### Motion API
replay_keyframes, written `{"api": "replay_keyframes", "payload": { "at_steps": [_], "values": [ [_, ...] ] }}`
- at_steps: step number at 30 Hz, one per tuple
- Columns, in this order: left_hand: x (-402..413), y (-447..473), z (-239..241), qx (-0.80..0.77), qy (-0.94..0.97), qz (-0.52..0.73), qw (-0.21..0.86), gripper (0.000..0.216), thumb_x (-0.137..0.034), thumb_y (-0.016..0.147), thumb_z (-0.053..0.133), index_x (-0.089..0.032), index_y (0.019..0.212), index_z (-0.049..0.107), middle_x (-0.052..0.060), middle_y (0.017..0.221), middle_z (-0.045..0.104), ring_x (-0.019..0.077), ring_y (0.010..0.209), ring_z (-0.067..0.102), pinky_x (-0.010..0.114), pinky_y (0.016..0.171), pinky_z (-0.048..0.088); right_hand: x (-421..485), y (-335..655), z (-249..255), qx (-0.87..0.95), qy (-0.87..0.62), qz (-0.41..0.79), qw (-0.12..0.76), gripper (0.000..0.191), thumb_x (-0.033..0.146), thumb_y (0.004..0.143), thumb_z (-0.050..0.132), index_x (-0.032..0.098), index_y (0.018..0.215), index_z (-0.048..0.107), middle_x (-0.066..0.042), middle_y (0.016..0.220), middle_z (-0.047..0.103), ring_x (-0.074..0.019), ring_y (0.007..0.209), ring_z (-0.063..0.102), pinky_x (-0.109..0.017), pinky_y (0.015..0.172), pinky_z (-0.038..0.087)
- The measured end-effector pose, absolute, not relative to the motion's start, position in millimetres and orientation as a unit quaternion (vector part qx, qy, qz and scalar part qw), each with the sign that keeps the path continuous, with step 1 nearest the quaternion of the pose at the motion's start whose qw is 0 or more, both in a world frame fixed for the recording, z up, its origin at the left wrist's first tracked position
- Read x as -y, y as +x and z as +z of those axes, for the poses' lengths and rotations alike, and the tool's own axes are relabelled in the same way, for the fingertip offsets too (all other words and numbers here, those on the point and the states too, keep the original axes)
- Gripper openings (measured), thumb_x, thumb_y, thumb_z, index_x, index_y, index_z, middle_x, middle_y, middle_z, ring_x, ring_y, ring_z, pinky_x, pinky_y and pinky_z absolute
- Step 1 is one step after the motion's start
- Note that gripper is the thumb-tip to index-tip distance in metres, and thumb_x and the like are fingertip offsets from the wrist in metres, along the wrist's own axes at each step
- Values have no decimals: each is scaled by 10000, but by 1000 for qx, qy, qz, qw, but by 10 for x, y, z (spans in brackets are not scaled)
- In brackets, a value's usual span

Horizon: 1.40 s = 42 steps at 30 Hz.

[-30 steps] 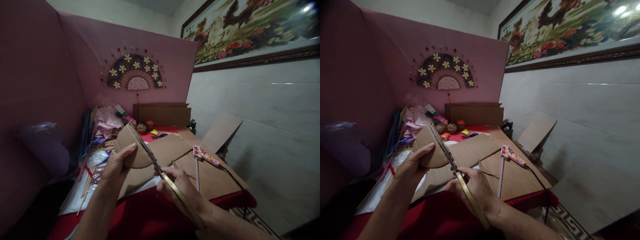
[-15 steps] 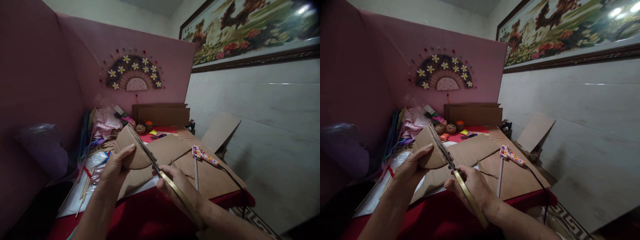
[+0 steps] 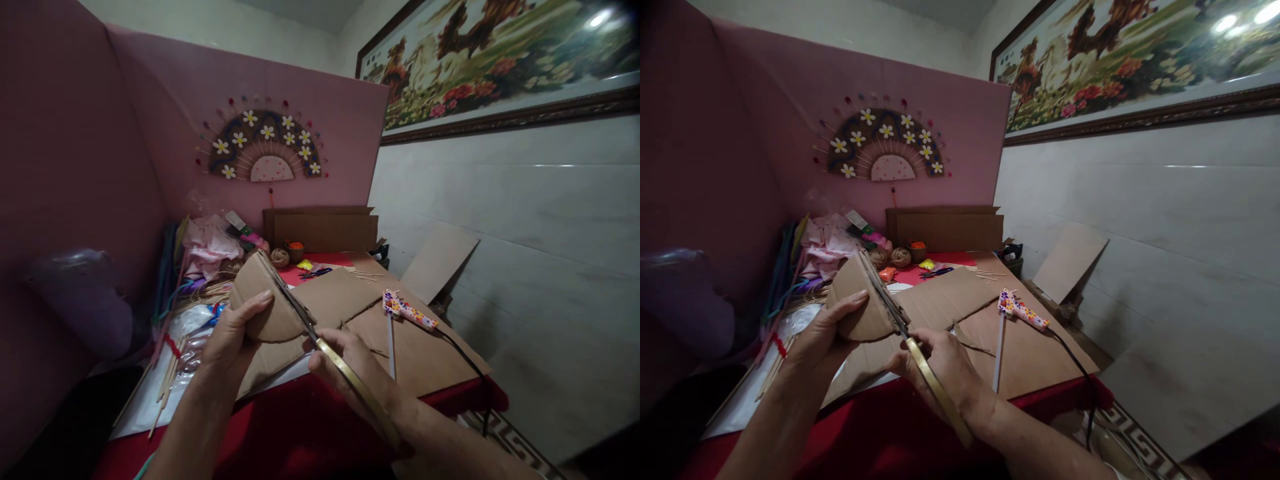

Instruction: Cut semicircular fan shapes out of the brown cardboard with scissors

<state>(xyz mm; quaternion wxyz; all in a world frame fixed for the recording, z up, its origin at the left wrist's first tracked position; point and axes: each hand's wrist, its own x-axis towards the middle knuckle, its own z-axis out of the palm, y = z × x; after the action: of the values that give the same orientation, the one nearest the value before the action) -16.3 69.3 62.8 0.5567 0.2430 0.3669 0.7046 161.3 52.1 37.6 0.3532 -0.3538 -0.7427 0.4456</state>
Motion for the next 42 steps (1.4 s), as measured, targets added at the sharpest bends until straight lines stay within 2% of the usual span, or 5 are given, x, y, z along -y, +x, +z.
{"api": "replay_keyframes", "payload": {
  "at_steps": [12,23,28,32,42],
  "values": [
    [-698,-145,638,-386,228,693,565,331,-10,633,682,-131,939,667,0,687,713,145,516,637,235,433,533,-460,1545,347,688,-382,495,368,385,509,766,654,149,709,527,37,590,441,-85,545,377,-206,492,286],
    [-716,-123,634,-407,168,668,601,254,-45,671,665,-113,915,677,31,653,707,156,483,630,249,429,529,-584,1580,314,688,-332,537,358,570,691,708,613,139,836,555,37,634,432,-74,531,353,-195,467,281],
    [-725,-110,608,-401,191,685,577,247,-29,660,670,-122,889,673,11,658,706,140,470,620,227,396,507,-554,1525,348,655,-390,541,355,368,422,694,712,127,872,582,15,677,494,-96,592,419,-211,532,331],
    [-730,-97,572,-387,209,693,571,253,-15,634,686,-116,867,675,12,680,712,137,509,633,223,434,525,-534,1492,366,654,-448,504,342,160,185,679,602,135,831,595,24,629,493,-94,563,411,-211,506,307],
    [-705,-78,591,-400,214,685,570,238,-20,639,697,-109,860,683,19,667,710,132,510,631,213,441,520,-542,1501,364,707,-415,437,370,57,146,712,489,155,671,528,33,605,461,-89,569,374,-204,502,291]
  ]
}}
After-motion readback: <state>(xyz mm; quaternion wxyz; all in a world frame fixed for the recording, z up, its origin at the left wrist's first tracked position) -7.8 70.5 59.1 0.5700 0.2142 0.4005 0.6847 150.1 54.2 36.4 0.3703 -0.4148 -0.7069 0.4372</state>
